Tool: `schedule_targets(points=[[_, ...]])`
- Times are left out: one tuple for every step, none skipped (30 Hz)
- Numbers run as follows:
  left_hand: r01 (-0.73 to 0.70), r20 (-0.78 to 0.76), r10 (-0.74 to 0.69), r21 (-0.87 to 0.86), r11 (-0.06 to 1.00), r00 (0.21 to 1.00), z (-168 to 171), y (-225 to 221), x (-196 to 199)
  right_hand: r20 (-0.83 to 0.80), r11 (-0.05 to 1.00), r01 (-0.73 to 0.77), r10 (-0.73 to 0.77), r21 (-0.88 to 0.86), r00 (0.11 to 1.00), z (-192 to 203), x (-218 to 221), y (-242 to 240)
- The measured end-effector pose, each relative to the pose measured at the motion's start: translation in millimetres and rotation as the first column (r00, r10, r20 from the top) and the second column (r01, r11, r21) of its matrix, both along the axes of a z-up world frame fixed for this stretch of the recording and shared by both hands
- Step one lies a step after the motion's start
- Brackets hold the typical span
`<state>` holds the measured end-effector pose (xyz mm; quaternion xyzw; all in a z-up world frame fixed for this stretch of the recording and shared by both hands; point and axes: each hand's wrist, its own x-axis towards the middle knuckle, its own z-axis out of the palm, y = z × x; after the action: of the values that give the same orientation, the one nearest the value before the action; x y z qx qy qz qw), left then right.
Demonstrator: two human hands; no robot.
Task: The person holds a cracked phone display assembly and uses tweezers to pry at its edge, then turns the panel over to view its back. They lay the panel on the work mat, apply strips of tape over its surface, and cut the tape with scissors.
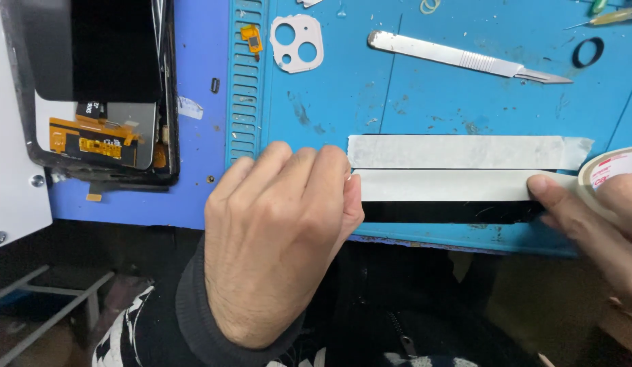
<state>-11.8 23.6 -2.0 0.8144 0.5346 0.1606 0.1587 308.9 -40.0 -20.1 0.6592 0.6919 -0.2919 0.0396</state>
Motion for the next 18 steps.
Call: schedule_targets(points=[[0.001,0.0,-0.001,0.001,1.0,1.0,0,0,0,0.0,1.0,0.001,-0.001,0.001,1.0,-1,2,2],[0.001,-0.002,-0.001,0.002,1.0,1.0,0,0,0,0.037,0.997,-0.068,0.067,0.036,0.997,-1,4,4],[0.001,-0.004,-0.001,0.002,1.0,1.0,0,0,0,0.076,0.988,-0.138,0.133,0.067,0.988,-2,6,6],[0.001,-0.005,-0.001,0.003,1.0,1.0,0,0,0,0.076,0.988,-0.138,0.133,0.068,0.988,-4,6,8],[0.002,-0.004,-0.002,0.003,1.0,1.0,0,0,0,0.09,0.993,-0.112,0.109,0.027,0.99,-5,6,10],[0.003,-0.004,-0.003,0.003,1.0,1.0,0,0,0,0.104,0.996,-0.084,0.085,-0.013,0.991,-6,6,12],[0.003,-0.004,-0.003,0.004,1.0,1.0,0,0,1,0.104,0.996,-0.084,0.085,-0.012,0.991,-10,11,11],[0.004,-0.001,-0.004,0.008,1.0,1.0,0,0,1,0.091,0.997,-0.067,0.07,-0.034,0.993,-13,16,9],[0.004,0.001,-0.004,0.012,1.0,1.0,0,-1,1,0.078,0.997,-0.05,0.054,-0.057,0.995,-16,21,8],[0.003,0.0,-0.003,0.012,1.0,1.0,0,-1,1,0.077,0.997,-0.051,0.055,-0.057,0.995,-13,13,13],[0.001,-0.001,-0.001,0.016,1.0,1.0,0,-1,1,0.092,0.996,0.004,0.004,-0.084,0.996,-10,5,18],[-0.001,-0.002,0.001,0.019,1.0,1.0,0,-2,1,0.108,0.992,0.059,-0.047,-0.11,0.993,-7,-3,22],[-0.003,-0.003,0.003,0.021,1.0,1.0,0,-2,1,0.107,0.992,0.057,-0.045,-0.108,0.993,-6,-6,26],[-0.005,-0.006,0.005,0.03,1.0,1.0,-1,-2,1,0.142,0.968,0.187,-0.164,-0.167,0.976,-4,-9,29],[-0.008,-0.009,0.008,0.038,0.999,1.0,-1,-3,2,0.184,0.924,0.315,-0.278,-0.217,0.943,-3,-13,32],[-0.01,-0.009,0.011,0.04,0.999,1.0,-1,-3,3,0.184,0.925,0.312,-0.276,-0.216,0.944,-10,0,24],[-0.016,-0.013,0.017,0.052,0.999,1.0,-2,-4,3,0.153,0.966,0.179,-0.151,-0.185,0.977,-17,12,15],[-0.022,-0.016,0.023,0.065,0.998,1.0,-2,-4,4,0.127,0.988,0.042,-0.023,-0.148,0.992,-24,25,6]])
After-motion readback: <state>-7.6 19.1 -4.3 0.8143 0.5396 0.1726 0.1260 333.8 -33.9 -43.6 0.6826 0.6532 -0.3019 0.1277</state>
